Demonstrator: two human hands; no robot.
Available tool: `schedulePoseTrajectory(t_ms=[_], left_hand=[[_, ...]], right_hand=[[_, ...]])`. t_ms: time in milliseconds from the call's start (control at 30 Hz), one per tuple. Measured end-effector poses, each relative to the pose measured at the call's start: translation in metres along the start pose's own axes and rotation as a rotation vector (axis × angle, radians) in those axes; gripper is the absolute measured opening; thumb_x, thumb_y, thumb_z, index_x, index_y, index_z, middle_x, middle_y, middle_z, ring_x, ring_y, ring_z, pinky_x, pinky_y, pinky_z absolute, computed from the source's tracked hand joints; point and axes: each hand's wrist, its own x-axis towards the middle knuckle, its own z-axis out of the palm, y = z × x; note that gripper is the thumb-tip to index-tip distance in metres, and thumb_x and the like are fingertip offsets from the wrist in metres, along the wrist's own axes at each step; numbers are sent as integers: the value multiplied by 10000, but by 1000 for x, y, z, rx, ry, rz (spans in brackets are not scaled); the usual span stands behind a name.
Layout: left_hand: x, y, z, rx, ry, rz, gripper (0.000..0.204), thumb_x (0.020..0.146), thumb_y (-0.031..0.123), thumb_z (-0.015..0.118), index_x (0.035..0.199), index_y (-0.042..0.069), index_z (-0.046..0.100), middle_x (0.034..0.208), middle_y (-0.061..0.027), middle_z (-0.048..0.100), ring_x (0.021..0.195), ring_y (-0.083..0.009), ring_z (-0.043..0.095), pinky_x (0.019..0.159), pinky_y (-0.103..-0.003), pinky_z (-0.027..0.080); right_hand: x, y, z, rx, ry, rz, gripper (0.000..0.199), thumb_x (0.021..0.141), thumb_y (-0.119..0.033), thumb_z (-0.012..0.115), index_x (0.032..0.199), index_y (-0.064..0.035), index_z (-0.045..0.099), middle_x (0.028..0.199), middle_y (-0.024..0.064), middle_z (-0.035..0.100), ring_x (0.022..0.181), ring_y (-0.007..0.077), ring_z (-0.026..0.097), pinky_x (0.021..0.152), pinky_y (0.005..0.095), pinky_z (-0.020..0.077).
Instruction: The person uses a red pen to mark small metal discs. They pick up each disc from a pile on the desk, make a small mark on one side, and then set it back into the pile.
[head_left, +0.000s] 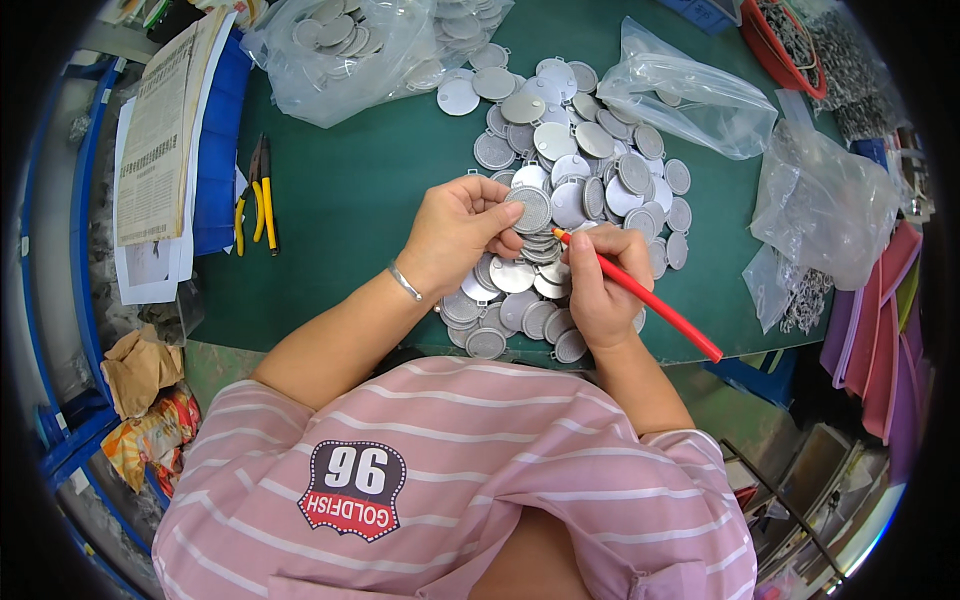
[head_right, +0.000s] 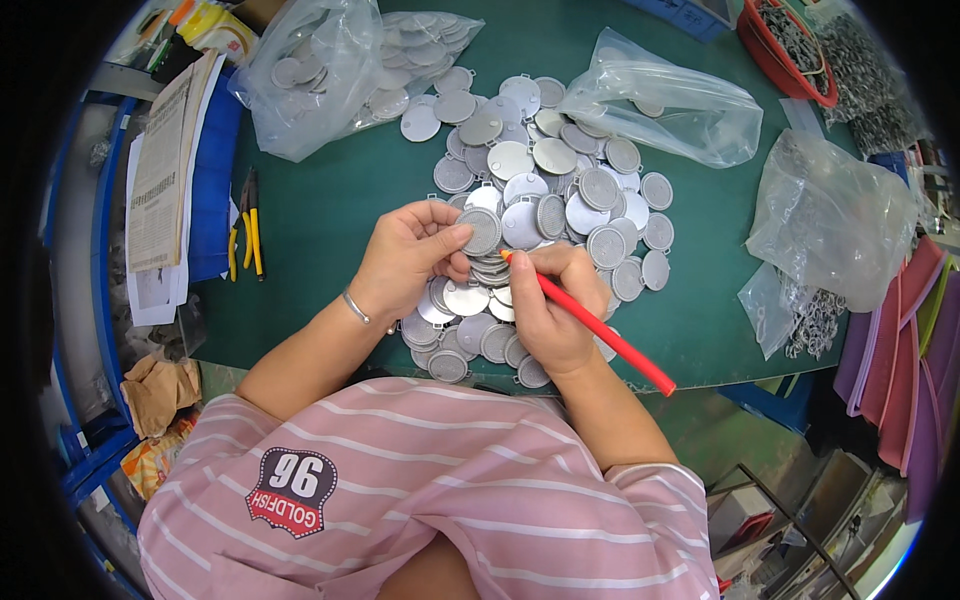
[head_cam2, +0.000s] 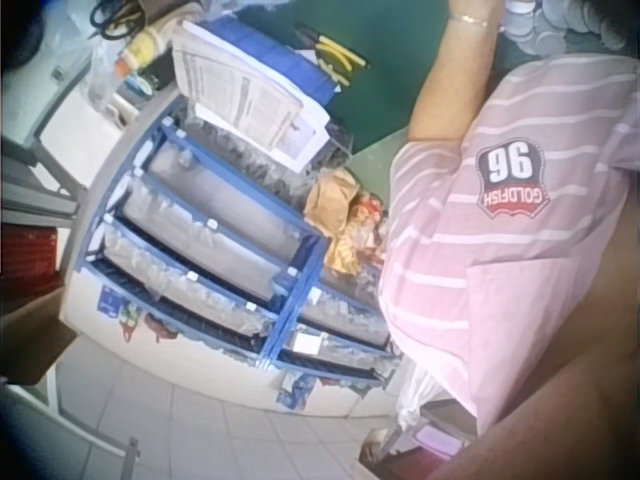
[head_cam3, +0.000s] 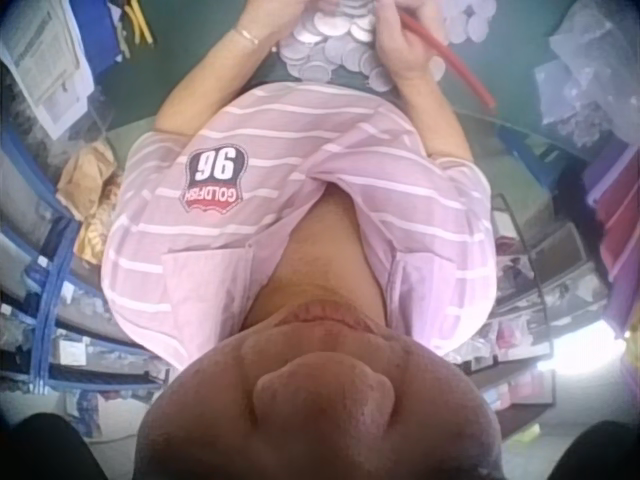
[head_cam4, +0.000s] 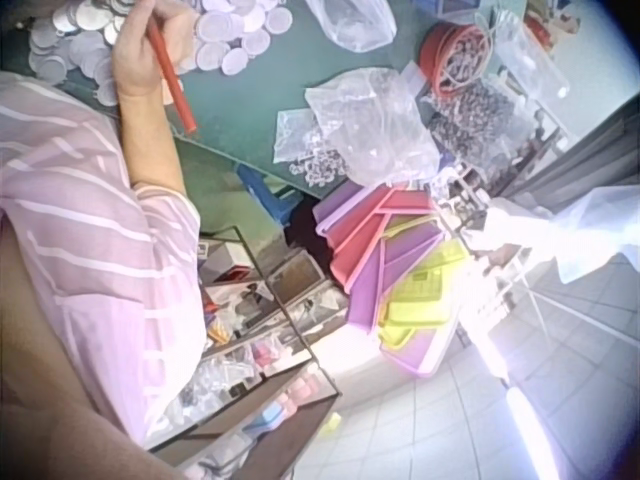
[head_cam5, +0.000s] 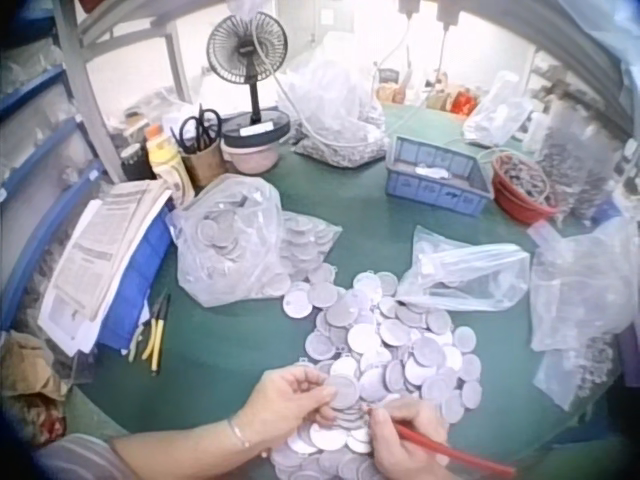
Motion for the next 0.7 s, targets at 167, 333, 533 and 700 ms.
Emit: schedulePoseTrajectory(t_ms=[167, 333, 533, 700], left_hand=[[0, 1, 0, -4, -8, 3, 154, 811, 72, 608, 906, -26, 538, 715, -52, 591, 559, -76, 571, 514, -200, 498], [-1, 1, 0, -8, -11, 5, 152, 811, 72, 606, 906, -25, 539, 722, -53, 591, 561, -77, 571, 510, -198, 494], [-1, 2, 1, 11, 1, -2, 151, 812, 69, 603, 909, -27, 540, 724, -53, 589, 555, -76, 564, 509, -195, 489], [-2, 1, 1, 14, -2, 15, 150, 813, 69, 602, 909, -30, 542, 721, -55, 588, 554, -76, 562, 508, -196, 488]], right_hand=[[0, -1, 2, -14, -20, 9, 126, 776, 19, 593, 705, 0, 491, 594, 85, 549, 486, 110, 491, 451, 225, 384], [0, 0, 1, -29, -28, 3, 123, 778, 15, 593, 713, 0, 489, 608, 92, 556, 485, 113, 491, 452, 227, 386], [1, 0, 0, -81, -8, 17, 117, 784, 9, 595, 753, 0, 483, 622, 92, 564, 484, 108, 489, 452, 224, 386], [1, 0, 3, -45, 9, 13, 121, 782, 10, 601, 764, -3, 481, 626, 90, 568, 486, 106, 489, 450, 227, 387]])
